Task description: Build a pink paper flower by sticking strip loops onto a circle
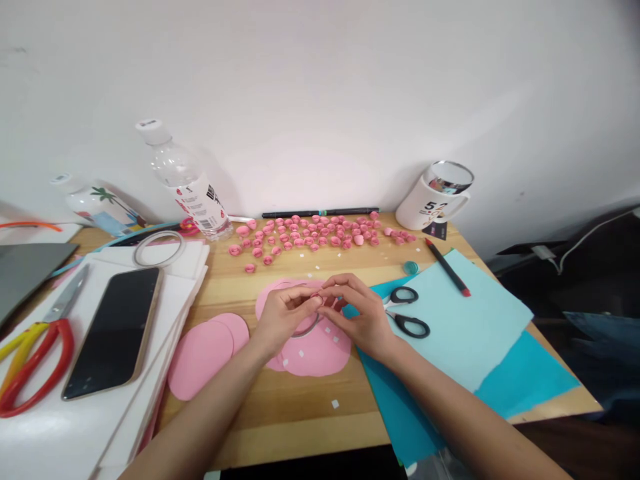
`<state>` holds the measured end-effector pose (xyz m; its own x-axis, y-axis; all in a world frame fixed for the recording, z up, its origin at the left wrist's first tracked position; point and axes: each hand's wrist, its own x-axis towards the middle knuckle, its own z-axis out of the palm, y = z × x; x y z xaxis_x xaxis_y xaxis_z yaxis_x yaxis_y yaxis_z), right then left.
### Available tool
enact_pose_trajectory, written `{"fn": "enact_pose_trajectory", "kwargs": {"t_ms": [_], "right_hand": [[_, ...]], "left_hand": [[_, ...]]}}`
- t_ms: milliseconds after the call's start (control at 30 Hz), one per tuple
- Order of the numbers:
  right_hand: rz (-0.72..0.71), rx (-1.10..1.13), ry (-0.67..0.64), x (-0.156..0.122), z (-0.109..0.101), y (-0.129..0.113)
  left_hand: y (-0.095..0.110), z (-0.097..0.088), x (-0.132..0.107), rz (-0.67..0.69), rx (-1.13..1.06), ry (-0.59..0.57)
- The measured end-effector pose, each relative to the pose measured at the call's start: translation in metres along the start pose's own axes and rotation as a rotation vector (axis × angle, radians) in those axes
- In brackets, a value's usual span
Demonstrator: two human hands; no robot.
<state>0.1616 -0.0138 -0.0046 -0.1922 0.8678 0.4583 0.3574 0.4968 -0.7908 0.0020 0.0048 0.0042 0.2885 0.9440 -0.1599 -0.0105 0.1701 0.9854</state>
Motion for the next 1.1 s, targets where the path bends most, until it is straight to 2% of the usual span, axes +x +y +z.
{"fn": "enact_pose_trajectory", "kwargs": {"t_ms": [400,633,867,1100], "right_hand": [[0.062,-0.048,0.019,-0.0004,0.0012,0.005],[0.054,-0.028,0.026,0.0013,0.0013,0.0021],[0.117,0.049,-0.018,-0.0001,0.0027,0.0026],[0.241,0.132,0.026,0.0017,0.0027,0.0016]], "left_hand": [[0.0003,-0.0009,-0.0023,0.031,0.177,0.009],[0.0031,0.0012,-0.0022,0.014,0.094,0.075],[0.0032,0.0054,-0.0029,-0.014,0.054,0.164],[0.0037,0.0087,-0.0046,0.08,0.073,0.148]]}}
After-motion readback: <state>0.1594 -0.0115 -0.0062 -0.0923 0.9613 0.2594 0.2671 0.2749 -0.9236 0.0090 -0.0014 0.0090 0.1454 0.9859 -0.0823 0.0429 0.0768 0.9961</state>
